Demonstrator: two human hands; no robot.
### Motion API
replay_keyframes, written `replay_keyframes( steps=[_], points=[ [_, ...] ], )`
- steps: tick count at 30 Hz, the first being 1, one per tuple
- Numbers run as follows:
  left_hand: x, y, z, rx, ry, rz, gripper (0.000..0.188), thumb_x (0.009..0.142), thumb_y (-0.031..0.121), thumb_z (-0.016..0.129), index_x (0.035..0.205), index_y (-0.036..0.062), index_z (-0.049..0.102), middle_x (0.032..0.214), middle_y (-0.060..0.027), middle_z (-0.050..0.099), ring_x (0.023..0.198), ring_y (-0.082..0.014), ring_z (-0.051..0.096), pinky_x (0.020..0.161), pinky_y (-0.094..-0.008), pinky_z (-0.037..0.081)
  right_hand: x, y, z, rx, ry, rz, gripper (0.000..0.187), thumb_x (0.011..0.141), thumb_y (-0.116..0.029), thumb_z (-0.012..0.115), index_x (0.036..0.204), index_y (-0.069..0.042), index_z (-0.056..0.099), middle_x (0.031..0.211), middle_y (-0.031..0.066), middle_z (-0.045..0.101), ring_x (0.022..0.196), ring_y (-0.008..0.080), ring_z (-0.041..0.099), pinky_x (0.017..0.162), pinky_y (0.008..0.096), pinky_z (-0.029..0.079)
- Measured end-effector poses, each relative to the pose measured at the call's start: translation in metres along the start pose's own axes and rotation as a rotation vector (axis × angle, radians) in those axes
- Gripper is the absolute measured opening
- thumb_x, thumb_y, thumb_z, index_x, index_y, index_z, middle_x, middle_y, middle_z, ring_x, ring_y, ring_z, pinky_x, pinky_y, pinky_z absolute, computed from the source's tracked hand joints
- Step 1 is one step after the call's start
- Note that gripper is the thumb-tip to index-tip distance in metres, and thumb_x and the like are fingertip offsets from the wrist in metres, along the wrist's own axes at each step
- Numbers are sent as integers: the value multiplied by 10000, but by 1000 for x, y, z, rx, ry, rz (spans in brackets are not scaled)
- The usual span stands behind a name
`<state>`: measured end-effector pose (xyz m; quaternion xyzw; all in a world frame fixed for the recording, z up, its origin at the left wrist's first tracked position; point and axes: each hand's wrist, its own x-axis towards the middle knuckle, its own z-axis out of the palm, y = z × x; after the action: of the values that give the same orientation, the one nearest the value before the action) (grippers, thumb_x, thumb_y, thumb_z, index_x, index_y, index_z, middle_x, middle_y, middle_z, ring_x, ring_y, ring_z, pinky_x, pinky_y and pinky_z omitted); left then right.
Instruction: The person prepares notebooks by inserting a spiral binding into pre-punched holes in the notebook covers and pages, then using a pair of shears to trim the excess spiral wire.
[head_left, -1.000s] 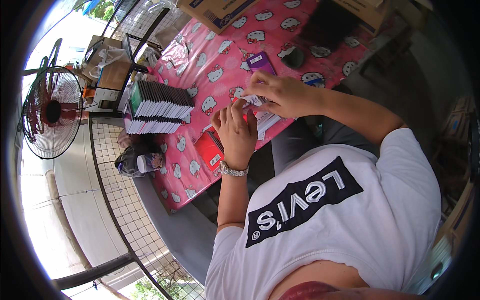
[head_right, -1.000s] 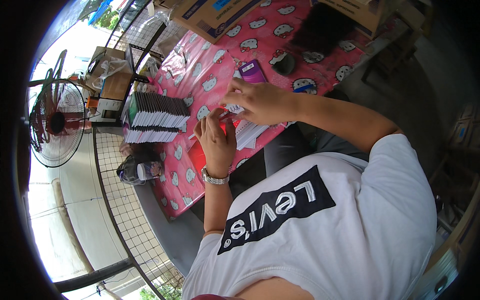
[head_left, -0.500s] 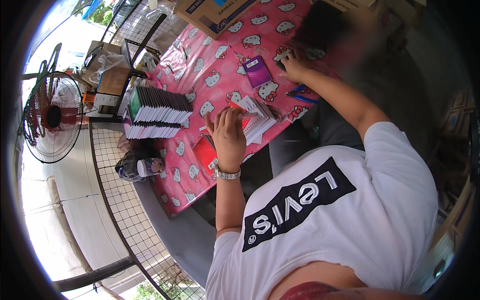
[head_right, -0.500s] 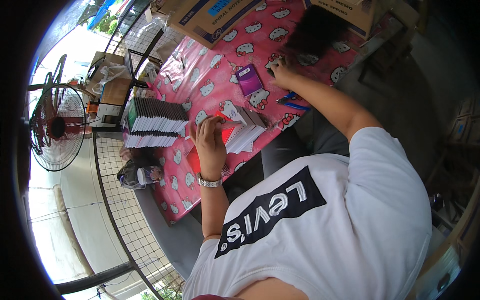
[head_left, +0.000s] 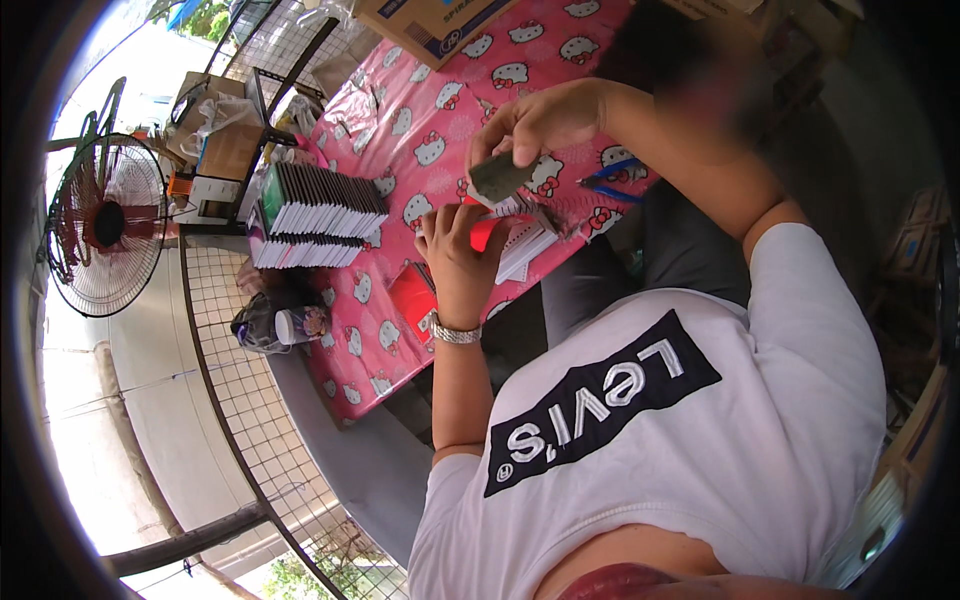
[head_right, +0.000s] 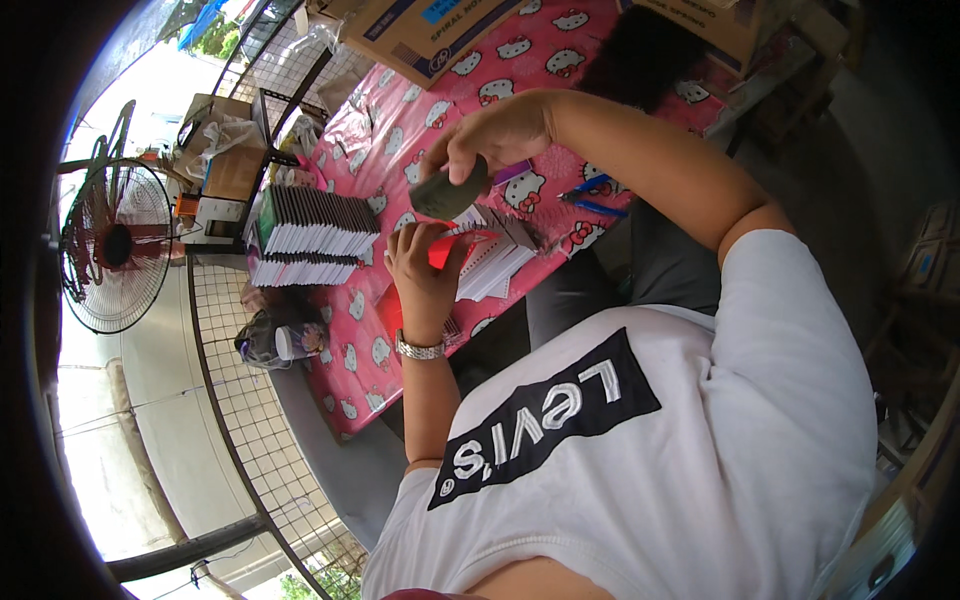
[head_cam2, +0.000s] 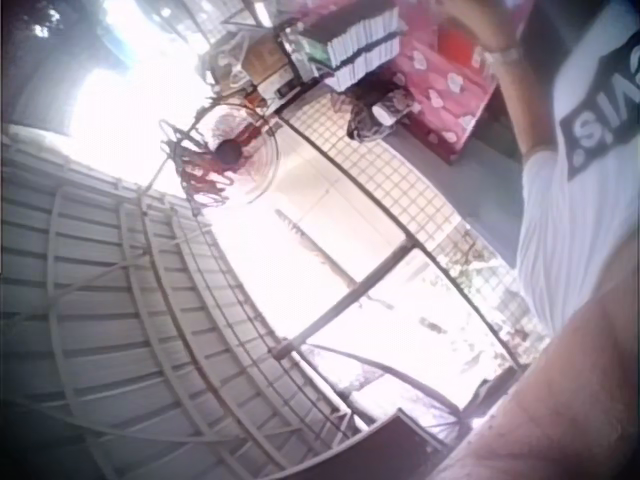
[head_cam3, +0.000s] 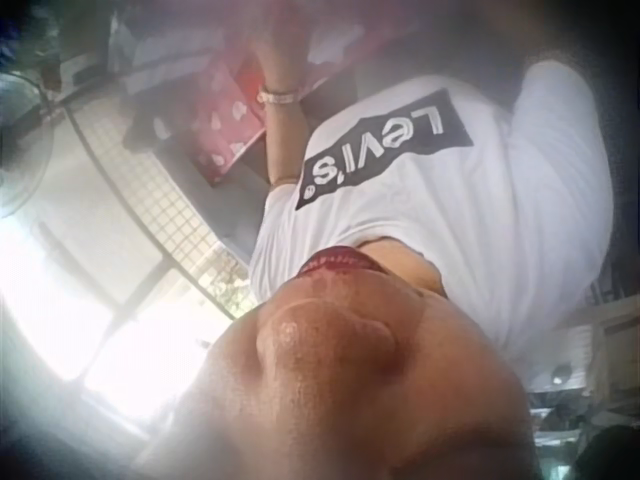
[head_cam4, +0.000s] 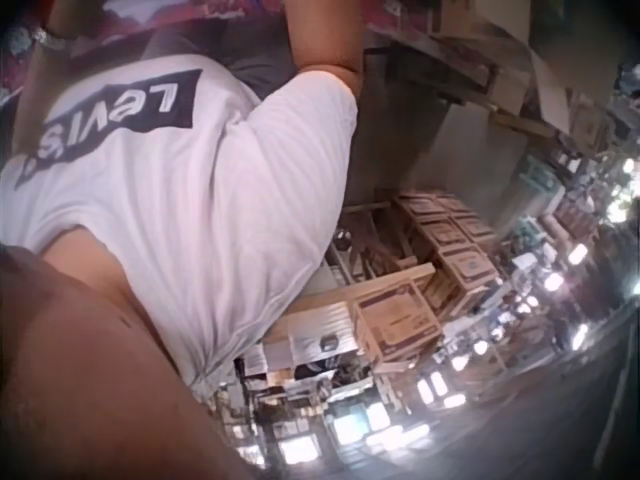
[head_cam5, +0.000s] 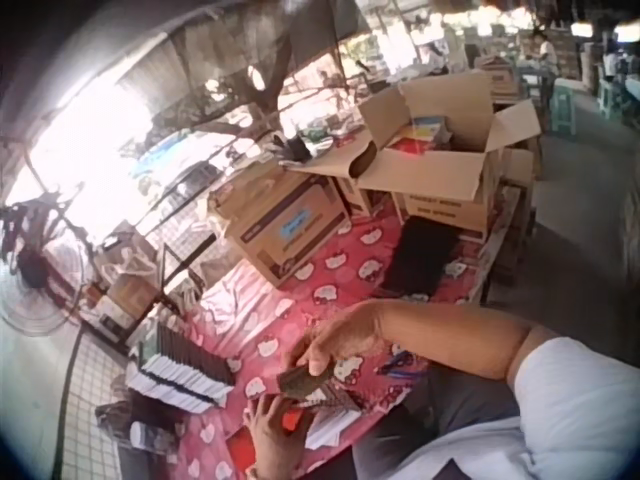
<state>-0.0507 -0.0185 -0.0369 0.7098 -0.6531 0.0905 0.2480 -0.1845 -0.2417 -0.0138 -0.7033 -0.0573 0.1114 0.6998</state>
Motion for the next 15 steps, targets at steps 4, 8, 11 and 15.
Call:
replay_keyframes(
  steps=[4, 8, 11, 15],
  points=[
    [2, 4, -5, -36, -35, -23, 331, 771, 265, 807, 975, 57, 649, 958, -91, 624, 994, -319, 554, 846, -446, 417, 3, -2, 5, -29, 83, 8, 468, 748, -161, 716, 1185, -8, 652, 1164, 69, 584, 1100, 169, 550, 918, 309, 466],
    [-1, 1, -7, -45, -36, -40, 352, 757, 314, 816, 976, 94, 650, 969, -61, 630, 992, -299, 552, 841, -451, 411, 5, -7, 7, -218, 64, 53, 484, 728, -223, 738, 1164, -24, 668, 1152, 72, 583, 1096, 192, 546, 925, 342, 446],
    [0, 1, -4, -39, -20, -47, 369, 754, 310, 815, 992, 87, 643, 967, -64, 629, 994, -303, 552, 842, -447, 414, 8, -1, 4, -297, 90, -1, 439, 727, -253, 727, 1128, -75, 700, 1129, 86, 578, 1076, 221, 549, 940, 350, 423],
    [-2, 1, -5, -91, -33, -71, 341, 760, 227, 793, 1019, 77, 630, 973, -79, 625, 1006, -318, 553, 856, -448, 420, 14, 7, 3, -303, 87, 32, 451, 723, -224, 719, 1136, -46, 685, 1162, 83, 577, 1082, 202, 549, 944, 346, 429]
  ],
)
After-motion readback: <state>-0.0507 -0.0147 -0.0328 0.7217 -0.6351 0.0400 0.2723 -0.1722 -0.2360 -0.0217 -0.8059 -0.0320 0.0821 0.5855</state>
